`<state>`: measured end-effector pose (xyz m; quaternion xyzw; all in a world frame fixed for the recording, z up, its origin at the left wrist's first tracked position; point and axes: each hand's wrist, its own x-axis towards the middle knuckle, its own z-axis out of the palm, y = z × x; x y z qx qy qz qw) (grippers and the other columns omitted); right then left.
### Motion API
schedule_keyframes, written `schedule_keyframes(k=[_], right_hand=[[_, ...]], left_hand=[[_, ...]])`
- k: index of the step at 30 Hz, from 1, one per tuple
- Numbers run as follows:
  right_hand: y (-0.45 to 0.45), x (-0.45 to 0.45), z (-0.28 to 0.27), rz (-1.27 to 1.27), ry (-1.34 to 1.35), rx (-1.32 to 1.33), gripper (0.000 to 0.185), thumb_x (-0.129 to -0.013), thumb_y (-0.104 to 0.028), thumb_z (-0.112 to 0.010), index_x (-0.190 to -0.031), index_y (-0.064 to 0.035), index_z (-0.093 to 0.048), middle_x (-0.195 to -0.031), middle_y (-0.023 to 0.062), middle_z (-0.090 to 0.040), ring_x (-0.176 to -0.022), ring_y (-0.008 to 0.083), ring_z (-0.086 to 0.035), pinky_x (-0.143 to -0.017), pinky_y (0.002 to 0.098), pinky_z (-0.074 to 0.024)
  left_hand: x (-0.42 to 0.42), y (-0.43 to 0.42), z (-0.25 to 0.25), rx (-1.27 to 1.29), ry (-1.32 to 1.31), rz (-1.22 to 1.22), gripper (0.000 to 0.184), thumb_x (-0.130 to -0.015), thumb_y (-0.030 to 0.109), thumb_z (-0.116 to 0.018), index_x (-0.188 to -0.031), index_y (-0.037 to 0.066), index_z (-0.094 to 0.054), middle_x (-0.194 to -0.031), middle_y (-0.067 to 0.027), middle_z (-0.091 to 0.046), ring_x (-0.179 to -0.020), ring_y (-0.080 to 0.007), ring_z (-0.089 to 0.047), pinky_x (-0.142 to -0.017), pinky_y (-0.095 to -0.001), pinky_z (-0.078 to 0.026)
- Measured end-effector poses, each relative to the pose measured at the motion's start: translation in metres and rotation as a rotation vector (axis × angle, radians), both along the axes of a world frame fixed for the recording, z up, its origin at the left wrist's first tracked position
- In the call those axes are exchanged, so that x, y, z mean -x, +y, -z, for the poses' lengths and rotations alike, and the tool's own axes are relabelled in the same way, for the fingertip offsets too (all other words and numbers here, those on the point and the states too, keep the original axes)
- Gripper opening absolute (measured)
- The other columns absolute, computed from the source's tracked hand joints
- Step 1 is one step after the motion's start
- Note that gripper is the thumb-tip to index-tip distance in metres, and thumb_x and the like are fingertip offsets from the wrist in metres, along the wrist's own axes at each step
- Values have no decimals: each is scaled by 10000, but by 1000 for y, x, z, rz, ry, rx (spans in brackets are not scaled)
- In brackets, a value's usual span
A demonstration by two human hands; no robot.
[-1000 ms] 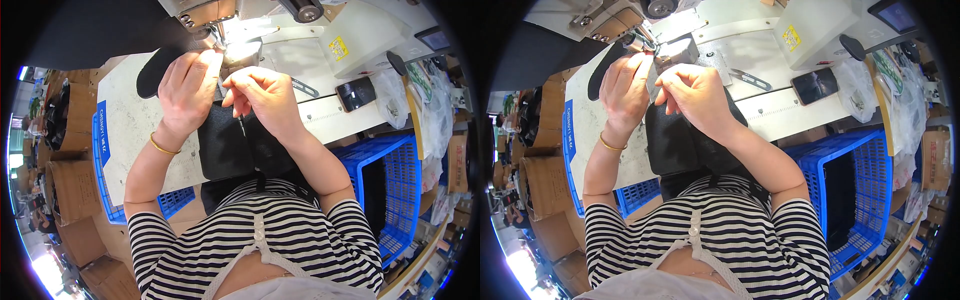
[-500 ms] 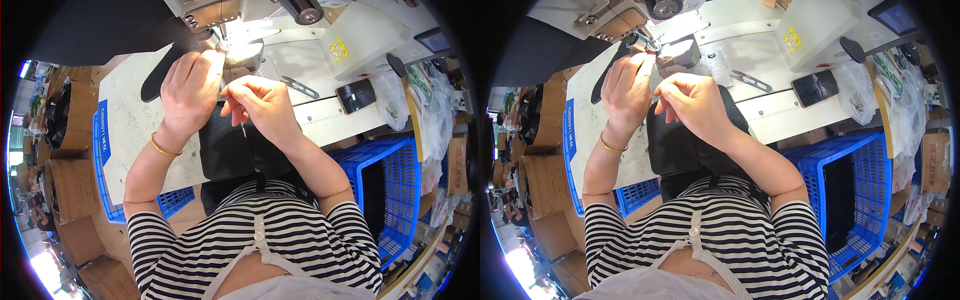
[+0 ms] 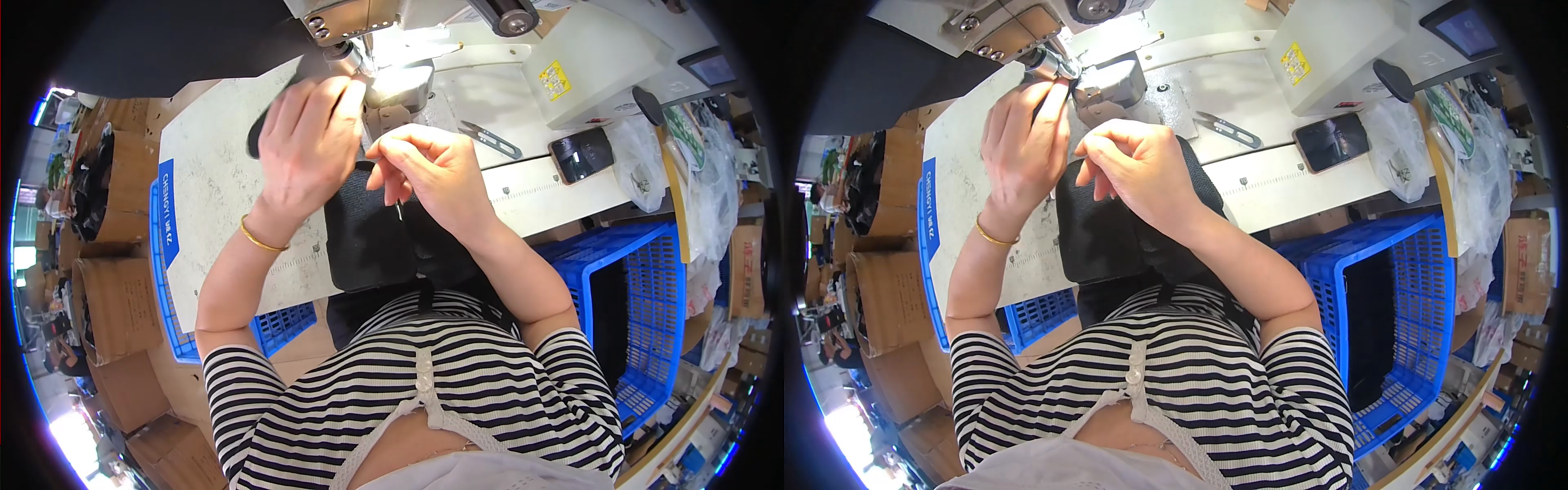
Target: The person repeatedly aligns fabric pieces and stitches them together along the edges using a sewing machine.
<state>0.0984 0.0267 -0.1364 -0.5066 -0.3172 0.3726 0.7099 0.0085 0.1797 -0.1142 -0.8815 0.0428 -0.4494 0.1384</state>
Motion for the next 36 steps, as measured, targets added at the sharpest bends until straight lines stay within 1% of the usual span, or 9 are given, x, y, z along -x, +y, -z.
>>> schedule_keyframes(k=[3,4,7,10,11,13,21,28,36], right_hand=[[-8,-9,3,-40,-111,62,208,-972,-174,-576,-957,-6,-697,-754,67,-707,-589,78,-622,-553,188,-477],[-7,-10,3,-27,-112,56,213,-971,-180,-582,-970,0,-697,-773,72,-711,-601,80,-628,-555,189,-478],[-3,-5,3,25,-144,23,237,-966,-192,-600,-1013,20,-693,-837,91,-722,-642,88,-647,-561,191,-482],[4,11,3,100,-157,-69,268,-966,-181,-611,-1092,45,-678,-896,88,-713,-698,92,-649,-574,198,-491],[2,13,2,96,-159,-54,257,-961,-172,-609,-1085,43,-677,-857,70,-699,-673,83,-636,-580,203,-501],[-2,16,1,86,-165,-23,237,-953,-154,-607,-1071,38,-676,-778,33,-672,-622,66,-609,-591,215,-520],[-9,14,-4,37,-141,-22,220,-954,-110,-563,-1099,16,-669,-781,23,-653,-660,45,-581,-592,230,-533],[-9,12,-5,95,-123,-8,205,-945,-122,-574,-1066,4,-681,-719,-4,-638,-607,30,-550,-549,198,-465],[-1,4,-6,117,-170,-38,207,-933,-125,-581,-1034,20,-690,-737,9,-662,-616,39,-575,-553,208,-493]], left_hand=[[18,13,-5,-53,24,-121,456,-666,5,-639,-1122,-12,-650,-1172,-105,-636,-1062,-284,-611,-884,-381,-516],[23,17,-10,-24,112,-179,465,-689,-39,-607,-1151,-1,-644,-1247,-115,-618,-1095,-289,-612,-913,-380,-514],[36,42,-5,85,189,-22,434,-704,-66,-590,-1129,-1,-654,-1212,-108,-640,-1012,-276,-646,-860,-355,-532],[48,-2,-23,-113,132,-87,406,-682,5,-639,-1085,12,-691,-1075,-96,-686,-795,-192,-657,-648,-289,-529],[46,-17,-22,-128,101,-100,417,-643,34,-652,-1058,25,-702,-1034,-71,-677,-753,-166,-629,-617,-271,-507],[40,-38,-18,12,90,-47,419,-619,42,-657,-1035,27,-707,-969,-40,-656,-710,-144,-594,-589,-258,-490],[29,-44,-13,50,64,-42,410,-592,53,-665,-997,24,-718,-910,-22,-631,-677,-136,-562,-545,-251,-466],[31,-51,-12,-63,32,-56,432,-566,56,-661,-989,-15,-713,-935,-68,-662,-697,-149,-572,-548,-245,-468],[18,-46,-12,-53,1,-94,395,-581,68,-652,-965,-11,-704,-933,-71,-659,-722,-152,-568,-554,-240,-462]])
